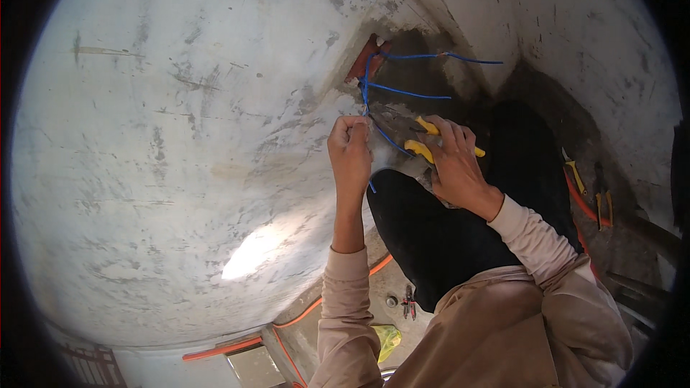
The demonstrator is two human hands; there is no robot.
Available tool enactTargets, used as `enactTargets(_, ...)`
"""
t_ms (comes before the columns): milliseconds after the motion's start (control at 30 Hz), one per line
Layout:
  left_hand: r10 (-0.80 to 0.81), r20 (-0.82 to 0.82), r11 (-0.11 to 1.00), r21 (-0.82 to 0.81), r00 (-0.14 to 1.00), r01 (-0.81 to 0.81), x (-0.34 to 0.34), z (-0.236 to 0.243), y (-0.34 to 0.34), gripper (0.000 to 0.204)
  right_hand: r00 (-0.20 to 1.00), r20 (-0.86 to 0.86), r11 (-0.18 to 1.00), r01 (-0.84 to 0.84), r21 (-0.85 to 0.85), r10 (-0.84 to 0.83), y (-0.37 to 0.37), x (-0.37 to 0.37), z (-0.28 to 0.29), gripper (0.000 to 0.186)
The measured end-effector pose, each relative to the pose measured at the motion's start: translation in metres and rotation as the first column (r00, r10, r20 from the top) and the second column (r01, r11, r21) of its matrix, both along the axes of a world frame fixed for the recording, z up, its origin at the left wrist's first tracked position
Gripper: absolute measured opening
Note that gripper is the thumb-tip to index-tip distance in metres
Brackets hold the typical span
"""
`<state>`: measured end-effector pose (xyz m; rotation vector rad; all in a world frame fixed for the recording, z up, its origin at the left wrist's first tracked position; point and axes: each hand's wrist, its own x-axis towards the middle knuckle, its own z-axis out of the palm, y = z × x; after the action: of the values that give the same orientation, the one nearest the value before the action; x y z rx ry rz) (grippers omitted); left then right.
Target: Installing and securing electrical wires into a wall-mounted box using hand tools.
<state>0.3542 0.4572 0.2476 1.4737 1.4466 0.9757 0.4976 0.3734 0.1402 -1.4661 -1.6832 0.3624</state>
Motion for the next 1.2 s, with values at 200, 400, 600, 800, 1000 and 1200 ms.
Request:
enactTargets(200, -0.019, 0.120, 0.994, -0.109, 0.993, 0.032, 0.001, 0.007, 0.000, 0.012, 1.000, -0.018, 0.999, -0.010, 0.047, 0.011, 0.007, 0.004, -0.003, 0.059)
enactTargets(400, -0.036, 0.177, 0.982, -0.174, 0.984, 0.067, 0.000, 0.017, 0.003, 0.011, 1.000, 0.003, 0.996, -0.008, 0.084, 0.007, 0.014, 0.010, -0.003, 0.057)
enactTargets(600, -0.057, 0.231, 0.973, -0.207, 0.971, 0.106, 0.001, 0.018, 0.004, 0.011, 0.999, -0.011, 0.997, 0.049, 0.058, -0.049, 0.012, 0.003, -0.003, 0.049)
enactTargets(800, -0.088, 0.227, 0.960, -0.240, 0.970, 0.143, 0.000, 0.016, 0.006, 0.015, 0.996, -0.075, 0.998, 0.054, 0.030, -0.051, 0.014, 0.002, -0.011, 0.041)
enactTargets(1000, -0.171, -0.304, 0.980, 0.042, 0.937, 0.192, -0.001, -0.003, 0.014, 0.027, 0.998, -0.006, 0.998, 0.058, -0.024, -0.058, 0.011, 0.006, -0.010, 0.032)
enactTargets(1200, -0.238, -0.436, 0.946, 0.098, 0.868, 0.309, 0.012, -0.014, 0.014, 0.040, 0.998, -0.031, 0.994, 0.044, -0.102, -0.047, 0.003, 0.003, -0.015, 0.026)
